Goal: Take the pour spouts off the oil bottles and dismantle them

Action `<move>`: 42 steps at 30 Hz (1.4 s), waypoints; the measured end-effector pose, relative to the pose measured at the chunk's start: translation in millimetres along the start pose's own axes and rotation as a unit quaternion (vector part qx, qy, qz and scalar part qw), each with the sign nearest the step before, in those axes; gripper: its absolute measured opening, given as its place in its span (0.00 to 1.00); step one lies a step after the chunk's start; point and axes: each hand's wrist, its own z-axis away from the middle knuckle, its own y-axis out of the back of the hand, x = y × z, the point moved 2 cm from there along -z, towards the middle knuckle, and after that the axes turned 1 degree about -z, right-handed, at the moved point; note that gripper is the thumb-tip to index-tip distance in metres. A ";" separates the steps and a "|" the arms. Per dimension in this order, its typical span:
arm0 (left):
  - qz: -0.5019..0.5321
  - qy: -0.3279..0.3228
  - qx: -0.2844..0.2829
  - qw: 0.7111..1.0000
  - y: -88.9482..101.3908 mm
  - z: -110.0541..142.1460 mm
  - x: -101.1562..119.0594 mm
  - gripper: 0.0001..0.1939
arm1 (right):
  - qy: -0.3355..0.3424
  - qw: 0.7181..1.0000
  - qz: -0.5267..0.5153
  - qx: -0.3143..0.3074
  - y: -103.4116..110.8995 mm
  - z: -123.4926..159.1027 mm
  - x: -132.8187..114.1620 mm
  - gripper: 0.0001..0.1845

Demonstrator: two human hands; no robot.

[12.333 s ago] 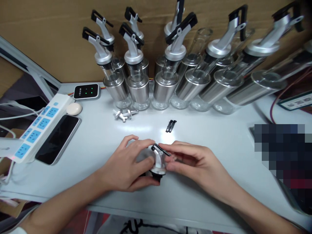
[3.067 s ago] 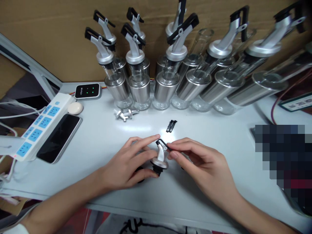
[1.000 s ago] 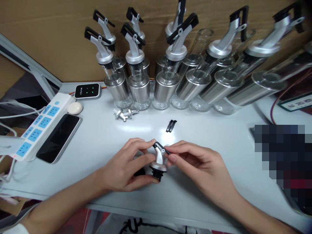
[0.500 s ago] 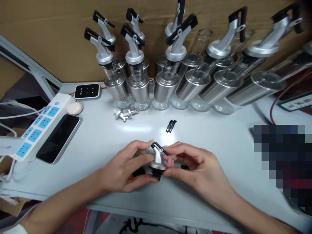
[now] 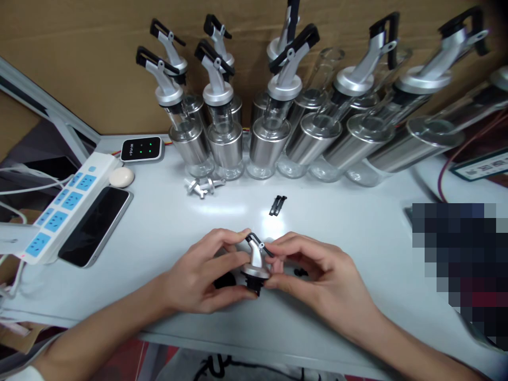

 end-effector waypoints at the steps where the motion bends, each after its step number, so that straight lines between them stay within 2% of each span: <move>1: -0.008 -0.009 -0.005 1.000 0.2 -1.1 0.1 0.16 | -0.011 1.000 -0.025 0.002 0.0 -0.2 0.1 0.13; 3: -0.027 -0.037 -0.023 0.999 0.0 -3.4 0.3 0.16 | -0.047 0.994 -0.093 -0.010 -0.4 -1.2 1.8 0.16; 6: -0.063 -0.066 -0.031 0.995 -1.9 -4.8 -0.6 0.16 | -0.111 0.973 -0.183 -0.085 -1.9 -3.2 7.0 0.13; 8: -0.087 -0.063 -0.020 0.994 -3.9 -4.4 -2.2 0.17 | -0.131 0.959 -0.209 -0.139 -2.6 -4.3 10.1 0.13; 10: -0.098 -0.055 0.004 0.994 -5.7 -3.7 -3.4 0.17 | -0.139 0.950 -0.229 -0.162 -2.8 -5.6 11.9 0.13; 14: -0.104 -0.065 0.046 0.991 -6.5 -5.6 -0.9 0.16 | -0.170 0.933 -0.288 -0.134 -3.2 -7.9 12.5 0.14; 19: -0.133 -0.084 0.053 0.986 -6.2 -11.4 6.6 0.19 | -0.195 0.918 -0.327 -0.112 -5.7 -7.4 7.3 0.16; 22: -0.146 -0.079 0.048 0.985 -6.5 -15.9 8.5 0.20 | -0.174 0.929 -0.313 -0.094 -2.8 -6.1 1.9 0.17; 25: -0.183 -0.091 0.037 0.978 -3.6 -23.2 8.8 0.23 | -0.114 0.946 -0.301 -0.046 5.6 -6.2 -6.1 0.15; 27: -0.190 -0.098 0.076 0.974 4.3 -30.1 7.5 0.19 | -0.068 0.948 -0.311 -0.014 12.0 -7.3 -12.7 0.11; 29: -0.178 -0.095 0.167 0.965 18.2 -38.4 4.7 0.13 | -0.040 0.943 -0.330 0.004 16.3 -8.5 -18.4 0.09; 31: -0.168 -0.088 0.269 0.944 36.3 -48.1 1.6 0.20 | -0.034 0.937 -0.346 0.005 17.3 -9.3 -21.9 0.10; 33: -0.172 -0.077 0.371 0.909 57.0 -58.7 -0.1 0.24 | -0.039 0.937 -0.347 -0.002 15.7 -9.3 -22.9 0.14; 35: -0.209 -0.050 0.426 0.879 76.6 -71.6 0.0 0.26 | -0.043 0.942 -0.333 -0.005 13.9 -8.7 -21.5 0.18; 36: -0.220 -0.043 0.429 0.875 85.1 -79.4 0.6 0.26 | -0.045 0.944 -0.327 -0.005 13.5 -8.3 -20.2 0.19; 38: -0.218 -0.046 0.402 0.888 98.6 -98.1 1.9 0.26 | -0.048 0.945 -0.322 0.001 14.1 -7.6 -17.1 0.20; 42: -0.219 -0.018 0.289 0.932 109.9 -148.9 1.0 0.17 | -0.063 0.944 -0.324 0.004 16.9 -6.8 -13.3 0.19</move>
